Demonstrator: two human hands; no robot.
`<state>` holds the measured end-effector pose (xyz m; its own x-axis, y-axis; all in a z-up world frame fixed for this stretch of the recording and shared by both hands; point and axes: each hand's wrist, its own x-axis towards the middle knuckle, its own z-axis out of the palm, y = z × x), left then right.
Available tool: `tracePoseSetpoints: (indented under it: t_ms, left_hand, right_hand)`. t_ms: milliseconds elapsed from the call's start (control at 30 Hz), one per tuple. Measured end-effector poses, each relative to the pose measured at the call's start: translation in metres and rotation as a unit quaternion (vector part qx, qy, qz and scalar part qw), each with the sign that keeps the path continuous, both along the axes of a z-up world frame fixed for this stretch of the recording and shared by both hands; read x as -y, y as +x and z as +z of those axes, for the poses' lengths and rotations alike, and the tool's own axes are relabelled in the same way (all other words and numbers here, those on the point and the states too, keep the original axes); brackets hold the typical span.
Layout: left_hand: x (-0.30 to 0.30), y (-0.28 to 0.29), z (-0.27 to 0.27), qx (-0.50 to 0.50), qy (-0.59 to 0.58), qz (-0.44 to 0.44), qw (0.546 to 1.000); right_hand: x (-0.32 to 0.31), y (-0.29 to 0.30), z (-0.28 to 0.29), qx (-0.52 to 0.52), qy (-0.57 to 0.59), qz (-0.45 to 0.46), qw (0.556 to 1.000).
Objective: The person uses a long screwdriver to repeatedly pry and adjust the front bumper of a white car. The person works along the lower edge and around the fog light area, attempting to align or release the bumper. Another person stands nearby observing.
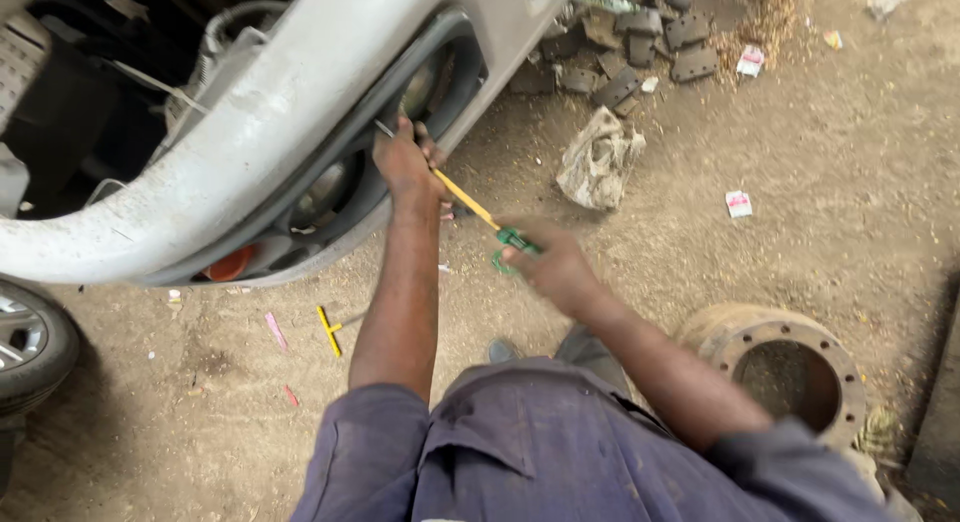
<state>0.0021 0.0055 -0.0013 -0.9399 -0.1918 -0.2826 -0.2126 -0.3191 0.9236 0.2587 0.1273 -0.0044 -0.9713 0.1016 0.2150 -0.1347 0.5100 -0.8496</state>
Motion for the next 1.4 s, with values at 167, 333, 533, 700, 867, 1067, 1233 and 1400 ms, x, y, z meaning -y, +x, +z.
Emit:
tracePoseSetpoints:
  t_ms: [167,333,533,700,867,1067,1233,1400]
  left_hand:
    - [-0.003,0.008,-0.008,0.001,0.037,-0.031,0.999]
    - [-0.002,0.012,0.001,0.008,0.020,-0.014,1.000]
    - [-0.003,0.012,0.002,-0.004,0.045,-0.025,0.999]
    - [0.002,0.016,0.005,-0.002,0.039,-0.018,0.999]
    - [0.002,0.022,-0.001,-0.032,0.048,-0.007,0.998]
    - [0.002,0.012,0.006,-0.013,0.035,-0.012,0.999]
    - [0.001,0.016,0.005,-0.023,0.033,0.011,0.999]
    - [0.000,0.019,0.013,-0.028,0.025,0.013,0.999]
  right_hand:
    - [-0.005,0.002,-0.007,0.211,-0.643,0.047,0.734]
    - [0.004,0.004,-0.015,-0.103,-0.014,0.008,0.995]
    - [-0.004,-0.003,-0.020,0.227,-0.594,0.067,0.769]
    - [0.006,0.004,-0.027,0.018,-0.100,0.018,0.995]
    - [-0.002,-0.001,-0.044,0.171,-0.843,0.163,0.483]
    - [0.007,0.002,-0.038,-0.200,0.067,-0.075,0.975]
    - [-0.006,-0.004,-0.040,0.234,-0.713,0.087,0.655]
    - [0.005,0.006,-0.023,-0.019,-0.030,-0.031,0.999]
